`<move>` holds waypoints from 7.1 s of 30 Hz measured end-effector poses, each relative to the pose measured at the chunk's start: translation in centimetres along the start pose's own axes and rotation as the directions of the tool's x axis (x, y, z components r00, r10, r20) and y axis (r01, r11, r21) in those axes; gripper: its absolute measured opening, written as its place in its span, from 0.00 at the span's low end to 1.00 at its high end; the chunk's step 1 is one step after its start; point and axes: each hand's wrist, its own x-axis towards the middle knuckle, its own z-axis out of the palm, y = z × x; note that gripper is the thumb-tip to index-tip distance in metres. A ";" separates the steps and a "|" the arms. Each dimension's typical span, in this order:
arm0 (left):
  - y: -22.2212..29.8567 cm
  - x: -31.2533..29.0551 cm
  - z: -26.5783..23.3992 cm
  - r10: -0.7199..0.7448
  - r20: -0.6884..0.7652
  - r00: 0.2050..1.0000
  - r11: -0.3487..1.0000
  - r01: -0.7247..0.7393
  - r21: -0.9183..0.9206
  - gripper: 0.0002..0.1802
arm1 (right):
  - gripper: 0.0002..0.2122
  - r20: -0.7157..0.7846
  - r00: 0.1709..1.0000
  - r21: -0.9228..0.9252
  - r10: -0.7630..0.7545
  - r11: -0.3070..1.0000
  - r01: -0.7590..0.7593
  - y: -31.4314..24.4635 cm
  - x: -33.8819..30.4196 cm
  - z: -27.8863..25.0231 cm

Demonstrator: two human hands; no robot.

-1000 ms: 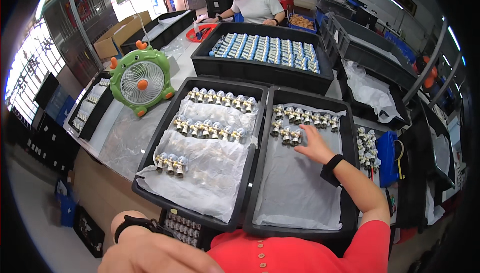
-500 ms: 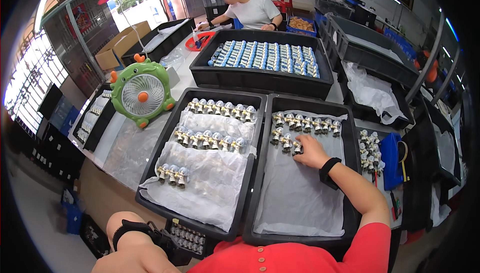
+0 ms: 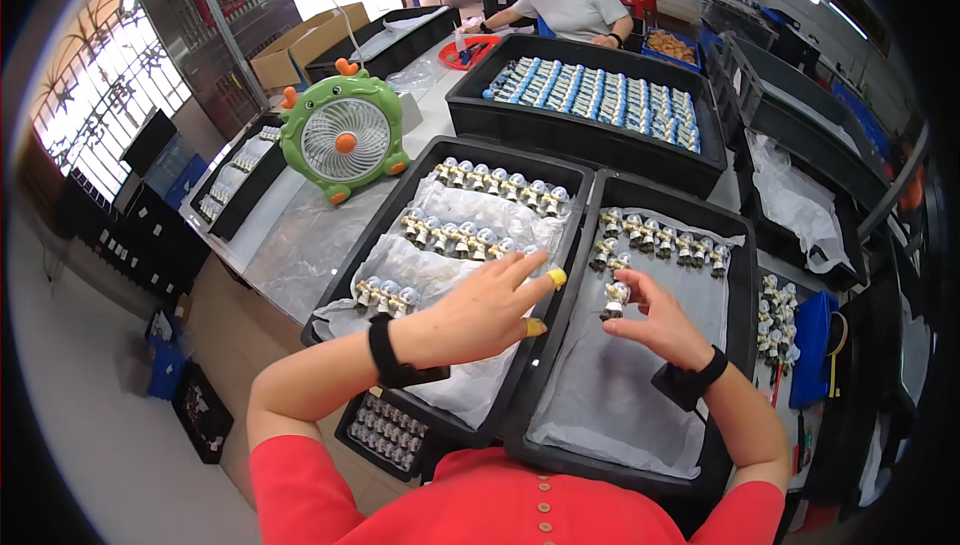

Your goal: The person assembles small decorative figures by hand, picking up individual units from a tray, attaching a small yellow cap to the top, and placing the finished item into a separate tray. The process is repeated continuously for multiple units.

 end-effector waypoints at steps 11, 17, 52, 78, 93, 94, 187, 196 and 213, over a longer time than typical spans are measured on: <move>-3.1 -3.0 5.9 -0.208 0.307 0.928 0.969 0.154 0.193 0.27 | 0.34 -0.026 0.999 0.052 0.036 0.998 -0.035 0.6 -0.5 0.2; -1.4 -1.4 1.8 -0.212 0.215 0.953 0.967 0.173 0.188 0.28 | 0.35 -0.070 0.998 0.085 -0.010 0.996 0.016 0.1 -0.7 0.0; 3.3 2.4 8.0 -0.205 0.314 0.927 -0.623 0.124 -0.773 0.22 | 0.37 -0.081 0.932 -0.149 -0.354 0.929 0.340 -1.4 -2.3 3.0; 1.9 3.0 8.7 -0.170 0.257 0.951 -0.615 0.101 -0.782 0.25 | 0.35 -0.081 0.945 -0.103 -0.318 0.945 0.310 0.4 -1.4 2.2; 2.2 2.9 8.3 -0.325 0.257 0.910 -0.411 0.109 -0.905 0.29 | 0.34 -0.102 0.955 0.012 -0.279 0.959 0.282 0.7 -1.4 2.9; 2.3 3.0 8.3 -0.326 0.257 0.910 -0.411 0.109 -0.905 0.29 | 0.34 -0.106 0.955 0.023 -0.277 0.960 0.281 0.7 -1.4 2.9; 2.4 3.1 8.6 -0.125 0.329 0.936 -0.635 0.179 -0.751 0.23 | 0.46 -0.184 0.861 -0.205 -0.473 0.876 0.437 -0.5 -2.3 3.0; 2.3 3.1 8.5 -0.126 0.319 0.939 -0.661 0.160 -0.733 0.24 | 0.45 -0.169 0.890 -0.206 -0.424 0.898 0.389 -0.3 -2.2 2.8; 2.3 3.1 8.6 -0.145 0.323 0.935 -0.623 0.168 -0.764 0.24 | 0.39 -0.170 0.917 -0.126 -0.360 0.931 0.342 0.3 -2.0 2.7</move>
